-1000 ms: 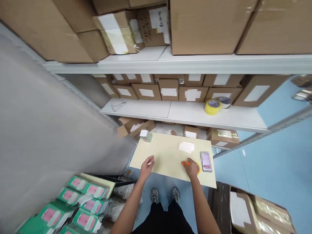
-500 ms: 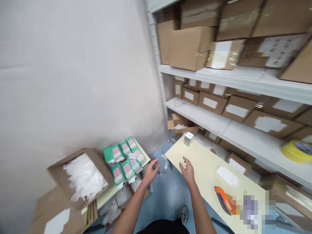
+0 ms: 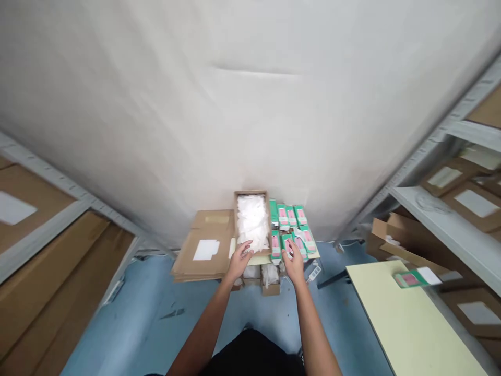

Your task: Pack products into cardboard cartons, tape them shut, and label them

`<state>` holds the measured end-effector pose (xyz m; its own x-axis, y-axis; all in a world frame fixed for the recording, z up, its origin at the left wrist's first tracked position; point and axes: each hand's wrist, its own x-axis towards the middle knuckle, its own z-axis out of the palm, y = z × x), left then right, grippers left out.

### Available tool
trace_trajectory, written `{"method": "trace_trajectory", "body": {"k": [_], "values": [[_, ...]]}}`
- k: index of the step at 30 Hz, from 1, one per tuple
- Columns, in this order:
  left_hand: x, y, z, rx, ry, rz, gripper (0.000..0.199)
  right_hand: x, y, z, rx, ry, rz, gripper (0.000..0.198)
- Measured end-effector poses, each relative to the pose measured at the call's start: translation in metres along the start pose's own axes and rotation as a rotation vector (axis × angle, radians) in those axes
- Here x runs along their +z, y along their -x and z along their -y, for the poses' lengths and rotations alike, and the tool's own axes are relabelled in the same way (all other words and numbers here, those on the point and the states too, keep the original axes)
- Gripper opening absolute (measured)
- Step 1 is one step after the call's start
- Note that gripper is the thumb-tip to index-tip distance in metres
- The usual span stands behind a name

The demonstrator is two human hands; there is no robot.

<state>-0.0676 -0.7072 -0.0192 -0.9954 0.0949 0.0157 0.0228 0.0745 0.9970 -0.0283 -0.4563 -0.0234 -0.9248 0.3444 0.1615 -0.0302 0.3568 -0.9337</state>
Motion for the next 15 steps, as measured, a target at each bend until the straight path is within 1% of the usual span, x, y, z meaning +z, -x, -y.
{"method": "trace_trajectory", "body": {"k": [2, 4, 6, 7, 10, 12, 15], "values": [[-0.051, 0.0, 0.002, -0.023, 0.012, -0.089, 0.05, 0.049, -0.003, 0.023, -0.042, -0.01, 0.076, 0.061], [-0.096, 0.003, 0.004, -0.042, 0.019, -0.174, 0.051, 0.093, -0.003, 0.044, -0.077, -0.026, 0.154, 0.06], [-0.132, 0.009, 0.008, -0.053, 0.012, -0.257, 0.051, 0.131, -0.003, 0.06, -0.101, -0.044, 0.221, 0.058], [-0.147, 0.012, 0.01, -0.057, 0.009, -0.294, 0.05, 0.148, -0.003, 0.066, -0.112, -0.051, 0.254, 0.057], [-0.176, 0.019, 0.019, -0.084, 0.022, -0.357, 0.05, 0.191, -0.009, 0.075, -0.151, -0.036, 0.354, 0.057], [-0.186, 0.019, 0.025, -0.112, 0.033, -0.378, 0.051, 0.214, -0.017, 0.077, -0.171, -0.007, 0.407, 0.057], [-0.197, 0.01, 0.032, -0.168, 0.025, -0.411, 0.052, 0.245, -0.033, 0.075, -0.191, 0.023, 0.449, 0.057]]}}
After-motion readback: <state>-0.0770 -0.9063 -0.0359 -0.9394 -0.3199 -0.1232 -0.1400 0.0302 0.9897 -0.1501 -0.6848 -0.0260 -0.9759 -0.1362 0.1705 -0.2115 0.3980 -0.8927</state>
